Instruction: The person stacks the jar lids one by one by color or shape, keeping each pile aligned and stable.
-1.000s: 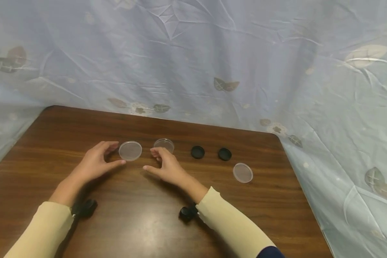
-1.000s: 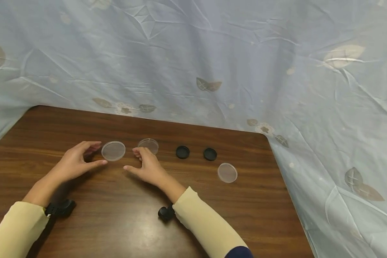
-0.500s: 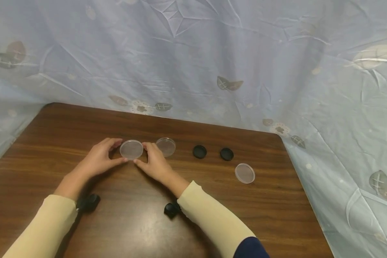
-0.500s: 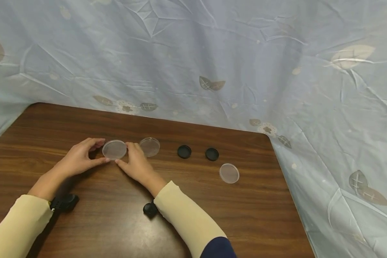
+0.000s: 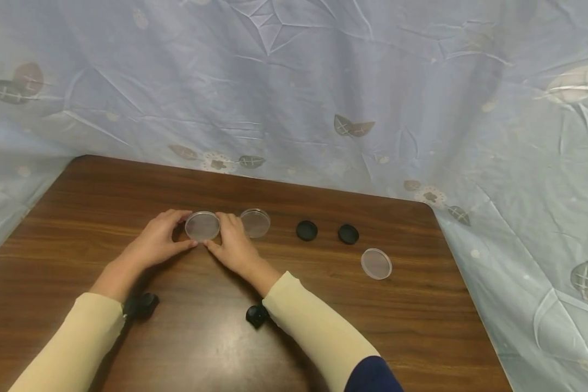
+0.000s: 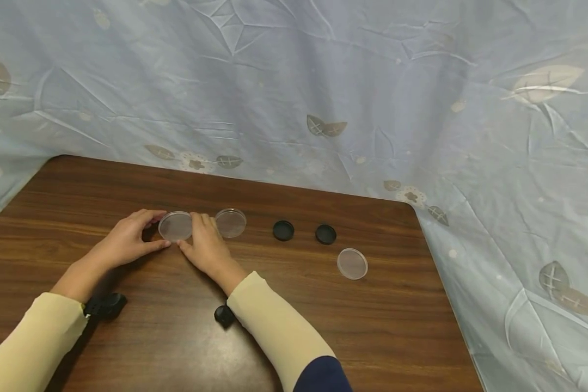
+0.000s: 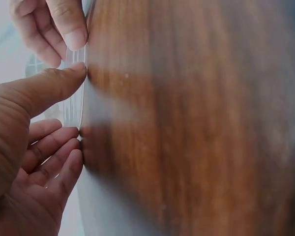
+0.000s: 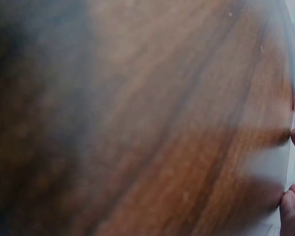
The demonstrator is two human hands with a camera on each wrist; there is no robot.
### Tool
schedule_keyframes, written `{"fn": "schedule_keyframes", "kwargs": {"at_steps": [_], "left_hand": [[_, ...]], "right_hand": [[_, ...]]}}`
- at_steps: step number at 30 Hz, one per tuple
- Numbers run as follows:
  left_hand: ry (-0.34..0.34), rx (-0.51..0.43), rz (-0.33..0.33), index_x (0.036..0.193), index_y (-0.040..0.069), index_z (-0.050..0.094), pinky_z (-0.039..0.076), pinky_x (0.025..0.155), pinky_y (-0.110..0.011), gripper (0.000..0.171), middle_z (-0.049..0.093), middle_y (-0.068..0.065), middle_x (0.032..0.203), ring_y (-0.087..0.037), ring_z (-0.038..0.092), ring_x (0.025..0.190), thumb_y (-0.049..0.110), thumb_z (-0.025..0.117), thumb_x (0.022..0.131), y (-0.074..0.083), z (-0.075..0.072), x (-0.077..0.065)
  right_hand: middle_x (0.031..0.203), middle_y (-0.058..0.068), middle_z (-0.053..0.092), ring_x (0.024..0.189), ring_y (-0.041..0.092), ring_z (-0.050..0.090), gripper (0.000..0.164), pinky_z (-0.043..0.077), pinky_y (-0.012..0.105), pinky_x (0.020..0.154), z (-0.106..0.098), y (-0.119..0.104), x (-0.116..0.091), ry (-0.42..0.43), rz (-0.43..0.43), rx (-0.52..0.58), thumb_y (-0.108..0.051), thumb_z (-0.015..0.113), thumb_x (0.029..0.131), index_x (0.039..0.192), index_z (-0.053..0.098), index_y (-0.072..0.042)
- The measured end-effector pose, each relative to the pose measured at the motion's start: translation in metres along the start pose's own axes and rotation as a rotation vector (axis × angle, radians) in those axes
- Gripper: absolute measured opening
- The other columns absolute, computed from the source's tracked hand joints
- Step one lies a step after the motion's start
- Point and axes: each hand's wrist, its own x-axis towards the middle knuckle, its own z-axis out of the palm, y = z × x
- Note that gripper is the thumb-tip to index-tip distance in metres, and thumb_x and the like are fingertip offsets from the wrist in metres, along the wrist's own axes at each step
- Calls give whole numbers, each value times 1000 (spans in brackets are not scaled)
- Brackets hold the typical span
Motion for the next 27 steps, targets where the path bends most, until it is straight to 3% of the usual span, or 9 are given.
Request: {"fn": "schedule_keyframes", "kwargs": {"at_steps": [15,22,27], "left_hand": [[-13,42,-1,137,-14,54,50,103,-68,67,63,-35,128,-52,59,120,17,85,87,11,2,-1],[-31,67,19,137,-13,55,52,102,-66,69,64,-33,127,-50,61,119,19,87,86,16,5,-8],[-31,93,48,136,-13,56,53,100,-65,69,66,-32,125,-49,63,117,19,88,84,25,8,-16]], "right_hand": [[145,10,60,136,22,55,68,47,29,118,-1,4,-5,6,-32,-44,-34,75,98,152,46,-3],[145,13,60,140,25,53,68,33,38,131,-4,8,-18,-12,-88,-39,-34,74,98,151,46,0],[146,11,59,136,22,54,69,45,32,120,-8,11,-33,-35,-104,-27,-35,74,99,151,45,-1]]}}
